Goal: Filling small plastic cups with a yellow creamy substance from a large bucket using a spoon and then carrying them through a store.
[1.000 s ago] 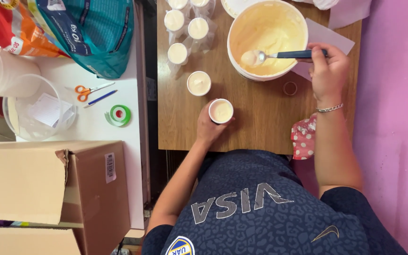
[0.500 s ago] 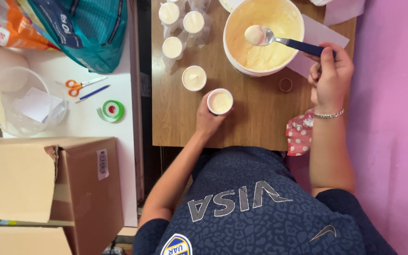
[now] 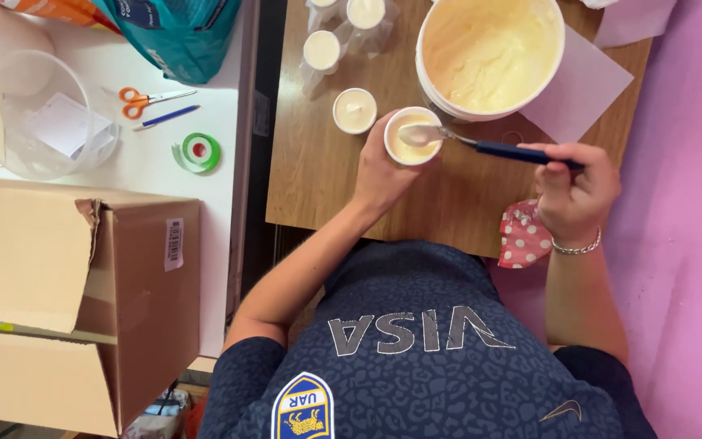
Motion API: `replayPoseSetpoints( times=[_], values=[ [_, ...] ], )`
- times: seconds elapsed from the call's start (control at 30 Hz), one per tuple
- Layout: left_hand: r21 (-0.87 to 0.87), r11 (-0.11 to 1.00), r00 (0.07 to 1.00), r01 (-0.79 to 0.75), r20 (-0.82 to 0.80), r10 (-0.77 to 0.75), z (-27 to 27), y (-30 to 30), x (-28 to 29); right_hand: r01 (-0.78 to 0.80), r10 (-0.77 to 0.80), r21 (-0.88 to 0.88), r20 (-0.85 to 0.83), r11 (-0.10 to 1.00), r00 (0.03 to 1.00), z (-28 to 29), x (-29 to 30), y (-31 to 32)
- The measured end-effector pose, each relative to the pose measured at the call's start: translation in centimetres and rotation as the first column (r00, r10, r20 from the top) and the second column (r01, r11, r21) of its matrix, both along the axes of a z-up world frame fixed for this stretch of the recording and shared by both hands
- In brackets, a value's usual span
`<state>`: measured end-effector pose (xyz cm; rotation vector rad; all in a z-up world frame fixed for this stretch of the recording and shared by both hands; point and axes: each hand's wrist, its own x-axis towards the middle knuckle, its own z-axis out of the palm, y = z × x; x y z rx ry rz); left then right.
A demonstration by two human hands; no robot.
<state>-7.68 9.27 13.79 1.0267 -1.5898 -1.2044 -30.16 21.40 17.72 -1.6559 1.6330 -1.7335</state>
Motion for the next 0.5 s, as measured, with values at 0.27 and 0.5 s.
replayPoseSetpoints(
  times=[0.27, 0.5],
  values=[
    [-0.122, 0.992, 0.999, -0.016, 0.03, 0.02, 0.8, -0.5, 0.7, -0.169, 0.113, -0.205, -0.258, 0.964, 0.959, -0.7, -1.4, -0.1],
    [-0.119, 0.993, 1.0, 0.003, 0.011, -0.002, 0.5, -0.5, 1.1, -0.134, 0.04, -0.333, -0.275, 0.933, 0.961, -0.5, -1.1, -0.6]
  ],
)
